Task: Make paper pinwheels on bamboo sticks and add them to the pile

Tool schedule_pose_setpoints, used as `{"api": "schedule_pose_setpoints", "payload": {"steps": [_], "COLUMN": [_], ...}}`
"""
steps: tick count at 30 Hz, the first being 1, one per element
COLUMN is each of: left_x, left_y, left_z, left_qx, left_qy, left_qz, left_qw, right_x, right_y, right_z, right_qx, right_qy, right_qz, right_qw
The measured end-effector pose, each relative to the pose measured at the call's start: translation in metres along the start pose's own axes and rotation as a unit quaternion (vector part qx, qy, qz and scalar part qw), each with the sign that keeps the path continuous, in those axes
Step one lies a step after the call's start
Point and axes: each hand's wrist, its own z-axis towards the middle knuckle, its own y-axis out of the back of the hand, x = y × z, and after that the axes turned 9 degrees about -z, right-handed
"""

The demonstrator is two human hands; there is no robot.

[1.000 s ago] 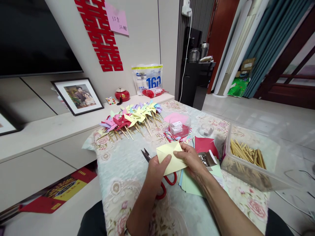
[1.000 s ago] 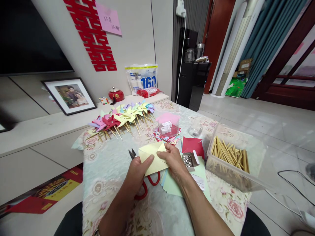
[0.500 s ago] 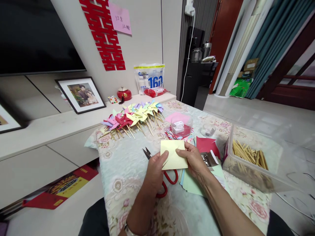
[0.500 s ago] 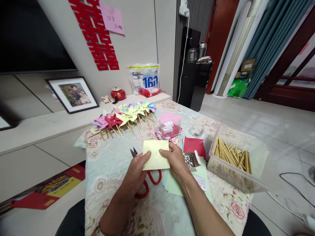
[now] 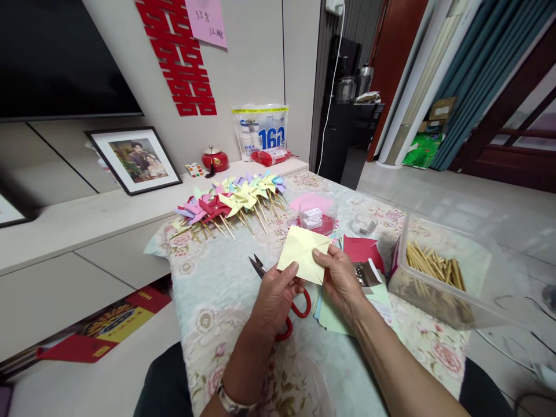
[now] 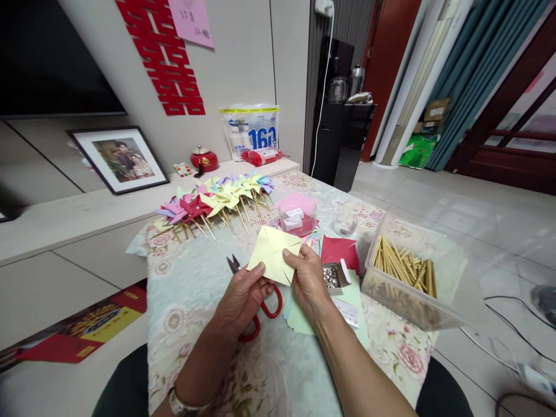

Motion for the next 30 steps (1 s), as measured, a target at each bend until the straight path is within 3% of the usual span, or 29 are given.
{"api": "schedule_pose_setpoints", "payload": {"steps": [5, 18, 22, 26, 30], "left_x": [0.004, 0.006, 0.006, 0.003, 0.001], "left_y": [-0.002, -0.008, -0.004, -0.001, 0.002], "left_z": [0.001, 0.002, 0.005, 0.007, 0.008], "left_qx": [-0.004, -0.024, -0.045, -0.105, -0.138], "left_qy": [-0.005, -0.099, -0.116, -0.12, -0.147], "left_qz": [-0.008, 0.016, 0.009, -0.012, -0.007], "left_qw": [1.0, 0.995, 0.992, 0.987, 0.979], "right_x": [-0.002, -0.017, -0.015, -0.011, -0.004], "right_y": [-0.007, -0.016, -0.011, 0.0, 0.005], "right_z": [-0.005, -0.014, -0.012, -0.005, -0.008], "right_qx": [0.005, 0.062, 0.042, -0.063, -0.117], "right_qy": [0.0, -0.012, 0.0, 0.078, 0.229], "right_qz": [0.026, 0.025, -0.009, -0.09, -0.213], "right_qw": [1.0, 0.998, 0.999, 0.991, 0.943]}}
